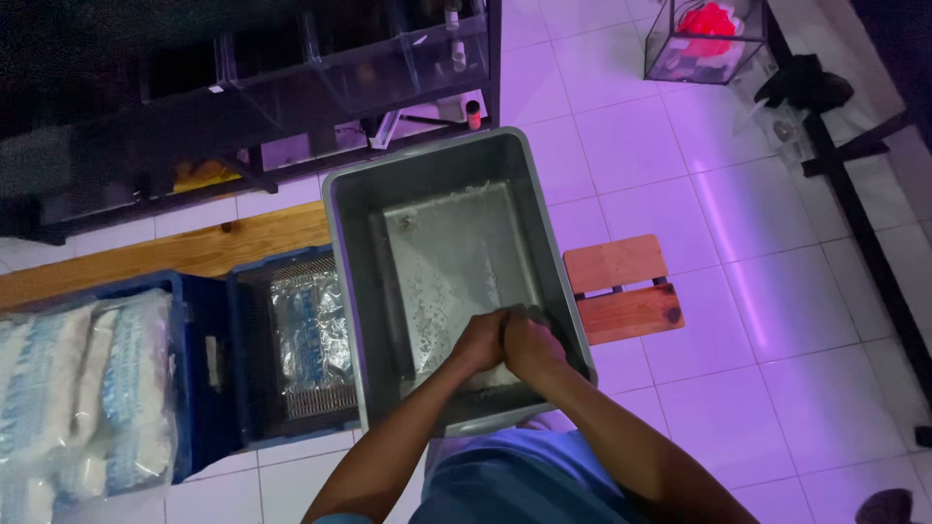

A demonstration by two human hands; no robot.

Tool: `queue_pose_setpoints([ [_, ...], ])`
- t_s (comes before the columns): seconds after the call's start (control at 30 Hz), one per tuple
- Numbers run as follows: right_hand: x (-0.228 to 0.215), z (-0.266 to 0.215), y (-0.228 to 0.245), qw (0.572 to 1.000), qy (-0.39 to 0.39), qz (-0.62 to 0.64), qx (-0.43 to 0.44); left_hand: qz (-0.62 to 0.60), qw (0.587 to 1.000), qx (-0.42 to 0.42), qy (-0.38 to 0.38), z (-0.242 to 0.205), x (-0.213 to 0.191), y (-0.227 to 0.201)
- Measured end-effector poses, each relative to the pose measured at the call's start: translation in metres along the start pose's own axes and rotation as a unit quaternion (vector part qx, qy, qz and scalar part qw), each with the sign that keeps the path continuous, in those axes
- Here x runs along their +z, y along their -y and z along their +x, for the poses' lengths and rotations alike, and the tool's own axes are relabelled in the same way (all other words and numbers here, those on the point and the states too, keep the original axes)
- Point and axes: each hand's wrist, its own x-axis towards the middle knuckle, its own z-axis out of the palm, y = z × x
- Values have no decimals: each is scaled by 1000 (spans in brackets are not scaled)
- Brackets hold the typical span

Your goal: The person scoops white granular material from a large bin into small plastic bags using a cup. They then seal the bags and place them into a blue crate. The person repeats this process for multiple bags.

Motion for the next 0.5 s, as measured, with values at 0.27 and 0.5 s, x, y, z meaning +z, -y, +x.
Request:
queue_pose_setpoints([
  [0.27,-22,-21,20,996,13,-51,-73,28,999,19,23,-13,-6,-4],
  [0.5,-81,-29,78,969,-154,-120,-151,-33,982,16,-186,-14,-74,-37],
])
